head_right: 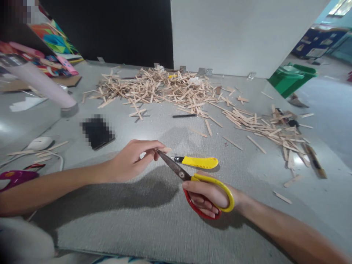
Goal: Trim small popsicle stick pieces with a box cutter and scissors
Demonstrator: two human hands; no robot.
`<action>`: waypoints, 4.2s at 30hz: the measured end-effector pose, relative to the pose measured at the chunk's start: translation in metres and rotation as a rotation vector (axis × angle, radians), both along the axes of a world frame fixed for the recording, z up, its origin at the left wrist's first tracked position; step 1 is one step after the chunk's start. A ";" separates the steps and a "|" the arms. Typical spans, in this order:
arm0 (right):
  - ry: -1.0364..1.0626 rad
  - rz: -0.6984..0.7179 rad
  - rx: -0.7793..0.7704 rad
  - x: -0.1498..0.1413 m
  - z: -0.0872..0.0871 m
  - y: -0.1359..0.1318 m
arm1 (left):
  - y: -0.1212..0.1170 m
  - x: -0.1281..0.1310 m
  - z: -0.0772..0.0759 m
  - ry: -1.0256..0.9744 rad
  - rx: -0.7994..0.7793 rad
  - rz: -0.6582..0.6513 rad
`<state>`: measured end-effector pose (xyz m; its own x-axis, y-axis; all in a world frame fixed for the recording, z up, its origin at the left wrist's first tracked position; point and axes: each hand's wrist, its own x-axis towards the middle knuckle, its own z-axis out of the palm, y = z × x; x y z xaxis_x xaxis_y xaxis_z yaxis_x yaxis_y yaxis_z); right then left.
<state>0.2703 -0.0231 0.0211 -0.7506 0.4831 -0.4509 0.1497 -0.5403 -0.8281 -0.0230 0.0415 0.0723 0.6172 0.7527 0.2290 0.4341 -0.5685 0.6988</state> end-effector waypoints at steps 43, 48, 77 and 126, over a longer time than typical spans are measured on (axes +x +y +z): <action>0.092 0.026 0.162 0.001 -0.016 0.007 | -0.003 0.006 -0.026 -0.305 -0.284 0.118; 0.135 -0.057 0.108 0.001 -0.025 0.007 | 0.002 0.007 -0.027 -0.238 -0.232 0.205; 0.078 -0.067 0.097 -0.002 -0.022 0.009 | 0.005 0.007 -0.036 -0.332 -0.351 0.179; 0.071 -0.061 0.075 -0.005 -0.018 0.011 | -0.004 0.004 -0.040 -0.581 -0.445 0.118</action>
